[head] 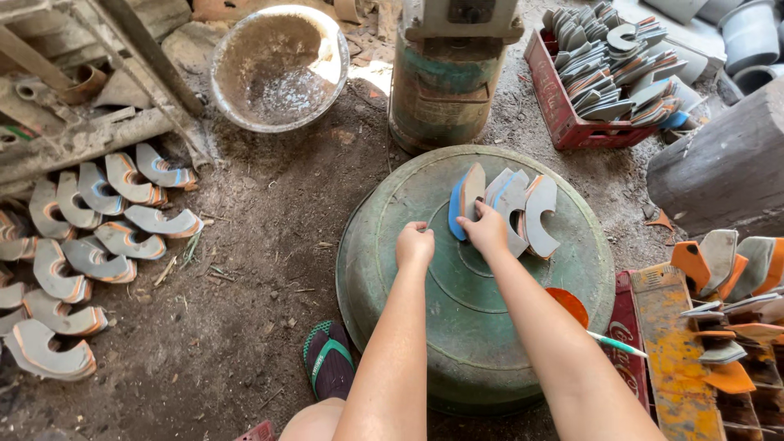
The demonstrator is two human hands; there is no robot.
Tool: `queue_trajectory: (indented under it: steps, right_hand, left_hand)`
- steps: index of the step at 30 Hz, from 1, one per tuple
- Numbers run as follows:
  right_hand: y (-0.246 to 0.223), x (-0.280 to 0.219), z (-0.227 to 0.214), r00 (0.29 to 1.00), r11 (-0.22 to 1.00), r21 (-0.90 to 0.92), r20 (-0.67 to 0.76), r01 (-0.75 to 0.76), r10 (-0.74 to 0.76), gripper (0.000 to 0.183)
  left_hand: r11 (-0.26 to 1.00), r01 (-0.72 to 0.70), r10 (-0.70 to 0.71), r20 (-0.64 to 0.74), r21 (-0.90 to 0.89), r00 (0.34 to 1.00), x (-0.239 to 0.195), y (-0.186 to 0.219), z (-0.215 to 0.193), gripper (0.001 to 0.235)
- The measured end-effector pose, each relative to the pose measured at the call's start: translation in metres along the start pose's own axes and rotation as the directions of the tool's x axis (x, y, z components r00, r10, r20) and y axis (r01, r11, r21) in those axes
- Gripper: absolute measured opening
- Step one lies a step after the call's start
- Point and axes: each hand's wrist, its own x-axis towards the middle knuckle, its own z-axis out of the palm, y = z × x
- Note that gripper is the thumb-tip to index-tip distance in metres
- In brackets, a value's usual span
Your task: The person paints curved ceramic pieces orange using a toothbrush dipped in a small container of paint. After painting each piece, they place it into a cardboard crate to dry.
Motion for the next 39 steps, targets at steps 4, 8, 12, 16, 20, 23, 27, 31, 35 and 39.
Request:
queue_trajectory:
  steps: [4, 8, 12, 16, 20, 23, 27, 31, 35, 39]
  right_hand:
    - [0.013, 0.006, -0.002, 0.986, 0.887, 0.440, 0.145, -0.136, 0.079, 0.076]
    - [0.015, -0.003, -0.007, 0.984, 0.794, 0.593, 0.177, -0.137, 0.038, 0.071]
    - [0.010, -0.012, -0.017, 0.966, 0.721, 0.663, 0.258, -0.201, 0.032, 0.069]
    - [-0.001, -0.014, -0.023, 0.971, 0.704, 0.697, 0.236, -0.139, -0.042, 0.070]
    - [-0.015, -0.010, -0.022, 0.996, 0.993, -0.085, 0.041, 0.085, -0.082, 0.071]
    - [-0.033, -0.011, -0.011, 1.000, 0.951, -0.310, 0.008, -0.003, 0.006, 0.073]
    - [-0.042, -0.014, 0.001, 1.000, 0.933, -0.361, -0.002, 0.012, -0.014, 0.073]
    - [-0.055, -0.019, -0.015, 0.989, 0.975, -0.207, -0.098, 0.087, -0.109, 0.067]
    - [-0.063, -0.078, -0.047, 0.993, 0.685, 0.725, 0.012, 0.071, -0.116, 0.057]
    - [-0.048, -0.174, -0.052, 0.988, 0.660, 0.746, 0.148, -0.087, -0.036, 0.044]
  left_hand:
    - [1.000, 0.013, -0.013, -0.001, -0.013, 1.000, -0.009, 0.006, -0.011, 0.032]
    - [0.998, 0.033, -0.032, 0.017, -0.049, 0.999, -0.013, 0.010, -0.012, 0.031]
    - [0.995, 0.012, -0.009, 0.034, -0.097, 0.999, -0.015, 0.014, -0.005, 0.031]
    - [0.994, -0.007, 0.012, 0.046, -0.112, 0.999, -0.016, 0.015, -0.003, 0.031]
    - [0.996, -0.007, 0.010, 0.027, -0.089, 1.000, -0.018, 0.014, -0.003, 0.030]
    - [0.999, -0.006, 0.008, 0.034, -0.054, 0.999, -0.017, 0.016, -0.006, 0.030]
    - [0.999, 0.006, -0.004, 0.041, -0.053, 0.999, -0.014, 0.019, -0.009, 0.031]
    - [0.998, -0.006, 0.008, 0.034, -0.069, 0.999, -0.015, 0.026, -0.013, 0.030]
    - [0.990, -0.013, 0.016, 0.027, -0.139, 1.000, -0.020, 0.027, -0.014, 0.030]
    - [0.987, -0.098, 0.095, -0.026, -0.128, 0.995, -0.016, 0.015, -0.020, 0.030]
